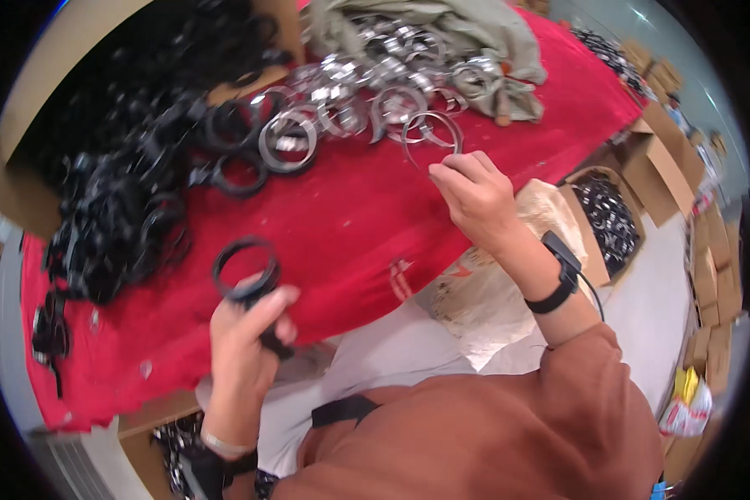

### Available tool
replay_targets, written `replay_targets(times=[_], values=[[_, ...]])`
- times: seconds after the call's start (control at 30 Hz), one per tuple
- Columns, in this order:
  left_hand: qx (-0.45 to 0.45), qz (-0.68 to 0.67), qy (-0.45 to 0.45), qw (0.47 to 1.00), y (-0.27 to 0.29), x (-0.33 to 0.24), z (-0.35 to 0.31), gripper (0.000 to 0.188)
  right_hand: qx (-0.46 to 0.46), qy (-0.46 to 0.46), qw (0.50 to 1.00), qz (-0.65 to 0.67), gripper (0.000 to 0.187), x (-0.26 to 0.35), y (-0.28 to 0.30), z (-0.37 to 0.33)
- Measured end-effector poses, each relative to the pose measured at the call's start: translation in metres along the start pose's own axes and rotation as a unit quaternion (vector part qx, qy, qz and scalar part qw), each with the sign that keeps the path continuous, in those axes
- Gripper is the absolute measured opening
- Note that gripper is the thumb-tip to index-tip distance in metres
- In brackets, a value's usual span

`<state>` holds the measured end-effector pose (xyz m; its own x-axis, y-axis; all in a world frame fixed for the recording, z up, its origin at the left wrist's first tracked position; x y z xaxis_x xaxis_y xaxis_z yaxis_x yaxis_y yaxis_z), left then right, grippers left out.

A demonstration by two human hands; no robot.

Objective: Sorting and inspecting metal rings and plastic components at a factory workstation.

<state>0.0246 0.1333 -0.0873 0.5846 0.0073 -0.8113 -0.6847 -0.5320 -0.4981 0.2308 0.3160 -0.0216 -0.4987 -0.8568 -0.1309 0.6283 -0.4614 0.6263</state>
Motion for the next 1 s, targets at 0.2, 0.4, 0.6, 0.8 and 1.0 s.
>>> replay_targets(times=[0.2, 0.4, 0.6, 0.8, 1.0], values=[[0.004, -0.132, 0.042, 0.990, -0.009, 0.009, 0.016, 0.024, -0.049, 0.205, 0.952, 0.222, 0.036, 0.108, 0.014, 0.016], [0.075, -0.126, 0.030, 0.989, 0.002, 0.002, 0.027, 0.031, -0.024, 0.175, 0.896, 0.407, 0.022, 0.139, 0.003, 0.018], [0.130, -0.187, -0.003, 0.974, 0.004, -0.007, 0.021, 0.020, 0.158, -0.220, 0.565, 0.779, 0.022, 0.137, -0.042, 0.001], [0.051, -0.024, -0.119, 0.991, 0.007, -0.032, 0.010, 0.036, 0.177, -0.287, 0.584, 0.739, 0.053, 0.118, -0.061, -0.004], [0.016, 0.151, -0.127, 0.980, -0.009, -0.046, 0.004, 0.035, 0.225, -0.271, 0.640, 0.682, 0.058, 0.116, -0.065, 0.000]])
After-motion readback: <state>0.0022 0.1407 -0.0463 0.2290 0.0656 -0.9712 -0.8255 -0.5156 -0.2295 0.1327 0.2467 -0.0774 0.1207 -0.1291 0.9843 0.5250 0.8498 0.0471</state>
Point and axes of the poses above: each hand's wrist, its own z-axis towards the middle knuckle, its own y-axis out of the back of the hand, x = y × z, the point moved 7 cm from there along z, towards the middle knuckle, and after that the axes turned 6 degrees about -z, right-handed, at the moved point
